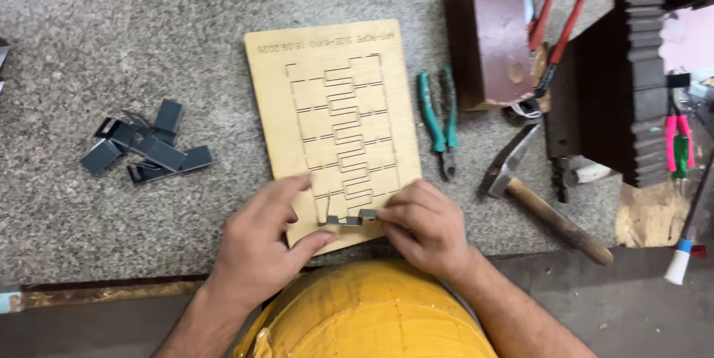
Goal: The person repeatedly places small metal pieces into a wooden jig and then hammers them on a metal anvil to shape them. The process involves alternating between positioning the pieces and striking them with a hammer.
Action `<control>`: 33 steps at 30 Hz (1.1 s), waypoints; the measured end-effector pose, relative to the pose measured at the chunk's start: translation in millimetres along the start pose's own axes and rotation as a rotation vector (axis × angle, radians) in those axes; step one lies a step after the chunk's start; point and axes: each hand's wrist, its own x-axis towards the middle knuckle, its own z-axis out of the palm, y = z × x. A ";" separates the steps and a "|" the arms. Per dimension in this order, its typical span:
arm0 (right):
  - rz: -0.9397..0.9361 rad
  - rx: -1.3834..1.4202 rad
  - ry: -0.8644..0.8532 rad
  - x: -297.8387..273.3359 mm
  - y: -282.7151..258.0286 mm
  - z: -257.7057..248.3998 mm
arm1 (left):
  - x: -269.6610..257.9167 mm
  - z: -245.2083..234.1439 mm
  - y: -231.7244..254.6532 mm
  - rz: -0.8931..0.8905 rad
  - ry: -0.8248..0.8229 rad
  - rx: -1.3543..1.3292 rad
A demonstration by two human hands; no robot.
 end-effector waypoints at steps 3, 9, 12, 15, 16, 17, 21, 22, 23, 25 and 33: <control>-0.101 -0.121 0.125 -14.0 -12.8 -15.5 | -0.7 15.2 20.1 -0.334 0.046 -0.319; -0.287 -0.267 0.162 -42.5 -8.8 -43.1 | 17.6 83.1 57.4 -0.559 0.020 -0.804; -0.179 -0.305 0.129 -74.2 7.2 -68.0 | 32.9 111.7 70.7 -0.518 0.029 -0.844; 0.074 -0.481 0.171 -117.5 29.3 -106.5 | 40.7 135.3 90.4 -0.405 0.053 -0.697; 0.187 -0.583 0.186 -132.7 36.0 -119.0 | 45.8 142.1 97.5 -0.360 0.062 -0.625; 0.302 -0.683 0.202 -146.1 44.8 -129.0 | 52.8 149.3 104.2 -0.327 0.060 -0.638; 0.479 -0.692 0.007 -192.9 80.6 -153.8 | 76.5 179.9 131.7 -0.261 -0.003 -0.696; 0.501 -0.626 -0.039 -200.6 87.6 -154.8 | 82.3 184.0 138.6 -0.256 -0.027 -0.706; 0.521 -0.559 -0.083 -208.5 91.1 -157.9 | 87.9 186.4 145.7 -0.218 -0.019 -0.666; 0.605 -0.365 -0.101 -222.7 89.7 -171.0 | 98.9 183.8 159.6 -0.139 0.019 -0.580; 0.758 0.760 0.231 -324.4 38.3 -272.1 | 122.5 215.2 190.2 -0.253 0.064 -0.376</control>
